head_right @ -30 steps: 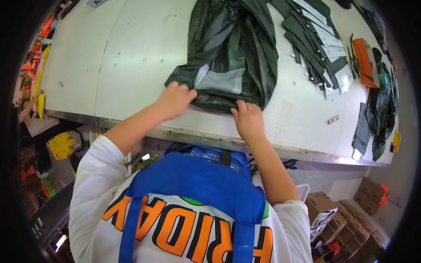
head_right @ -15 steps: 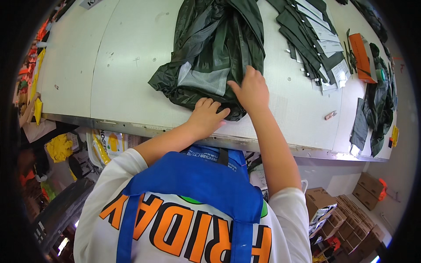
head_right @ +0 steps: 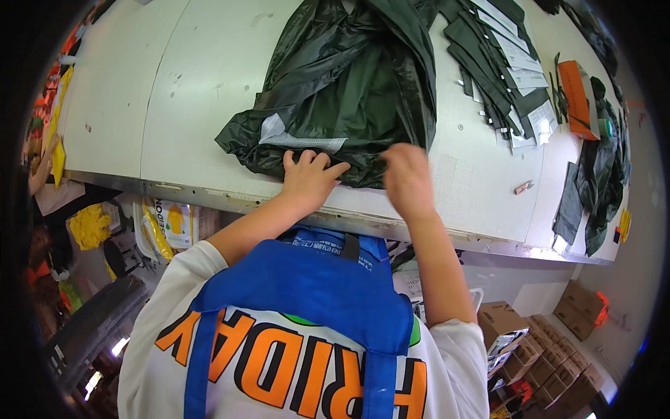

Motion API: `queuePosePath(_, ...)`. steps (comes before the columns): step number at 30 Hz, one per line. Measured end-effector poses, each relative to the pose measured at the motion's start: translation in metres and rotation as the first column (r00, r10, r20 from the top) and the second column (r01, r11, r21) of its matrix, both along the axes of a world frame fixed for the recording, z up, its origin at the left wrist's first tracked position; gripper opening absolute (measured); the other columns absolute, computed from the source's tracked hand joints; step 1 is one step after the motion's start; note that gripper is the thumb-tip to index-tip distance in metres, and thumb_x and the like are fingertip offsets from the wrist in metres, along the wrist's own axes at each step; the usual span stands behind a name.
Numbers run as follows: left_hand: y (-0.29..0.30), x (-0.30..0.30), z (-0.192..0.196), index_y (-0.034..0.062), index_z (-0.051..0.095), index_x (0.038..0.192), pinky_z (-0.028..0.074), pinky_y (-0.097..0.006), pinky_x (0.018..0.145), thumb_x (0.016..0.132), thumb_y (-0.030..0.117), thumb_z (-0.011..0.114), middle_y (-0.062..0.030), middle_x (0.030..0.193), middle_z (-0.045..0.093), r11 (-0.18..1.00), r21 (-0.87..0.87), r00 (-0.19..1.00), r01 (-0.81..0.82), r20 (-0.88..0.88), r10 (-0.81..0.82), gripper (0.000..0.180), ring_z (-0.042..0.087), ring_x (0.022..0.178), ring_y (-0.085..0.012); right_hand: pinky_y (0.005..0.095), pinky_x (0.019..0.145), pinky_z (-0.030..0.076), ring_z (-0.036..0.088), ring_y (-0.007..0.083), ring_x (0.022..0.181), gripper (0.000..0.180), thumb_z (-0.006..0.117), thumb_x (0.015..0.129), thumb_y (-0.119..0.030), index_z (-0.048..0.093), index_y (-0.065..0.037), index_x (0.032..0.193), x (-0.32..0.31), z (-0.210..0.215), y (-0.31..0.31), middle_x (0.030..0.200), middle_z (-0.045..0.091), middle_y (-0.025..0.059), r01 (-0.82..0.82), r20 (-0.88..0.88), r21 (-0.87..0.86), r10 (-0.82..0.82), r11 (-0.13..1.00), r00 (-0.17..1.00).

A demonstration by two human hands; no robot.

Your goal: The person folds a dark green garment on a white table, smooths the fabric, and uses a small blade to cut a seam or tag. The person then folds the garment into a compact rectangle.

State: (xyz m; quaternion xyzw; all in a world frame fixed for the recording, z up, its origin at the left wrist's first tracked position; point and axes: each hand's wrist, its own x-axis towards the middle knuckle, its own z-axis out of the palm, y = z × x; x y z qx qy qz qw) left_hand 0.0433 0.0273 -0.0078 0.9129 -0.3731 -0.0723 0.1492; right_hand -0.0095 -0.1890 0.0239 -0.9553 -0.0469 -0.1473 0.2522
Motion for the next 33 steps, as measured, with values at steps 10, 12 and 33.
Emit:
queuePosePath(10,-0.009,-0.008,-0.006,0.0171,0.069,0.102,0.031,-0.04,0.081,0.075,0.017,0.065,0.0005,0.097,0.055,0.983,-0.185,0.996,0.013,-0.081,-0.028,0.027,0.046,0.099,-0.0211,0.0387,0.083,0.043,0.053,0.0244,0.101,0.022,0.066,0.073,-0.007,0.064,-0.012,0.094,0.011,-0.02,0.016,0.101,0.058,0.0031,-0.149,-0.379,-0.134,0.088,0.98,0.921)
queuePosePath(12,-0.01,-0.005,0.003,0.0163,0.071,0.096,0.03,-0.04,0.081,0.075,0.022,0.068,0.0014,0.094,0.056,0.977,-0.208,0.984,-0.036,-0.18,-0.002,0.022,0.047,0.099,-0.0211,0.0392,0.084,0.042,0.052,0.0234,0.102,0.018,0.066,0.073,-0.009,0.063,-0.012,0.091,0.012,-0.023,0.014,0.101,0.058,0.0026,-0.18,-0.385,-0.141,0.113,0.973,0.916)
queuePosePath(33,0.05,0.029,0.04,0.0152,0.066,0.073,0.034,-0.046,0.082,0.071,0.018,0.072,0.0027,0.098,0.058,0.911,-0.271,0.949,-0.31,-0.025,0.315,0.007,0.049,0.101,-0.0264,0.0416,0.079,0.043,0.054,0.032,0.089,0.013,0.061,0.074,0.001,0.053,-0.004,0.083,-0.025,0.003,-0.01,0.086,0.057,0.0121,0.111,-0.127,-0.076,-0.12,0.991,0.985)
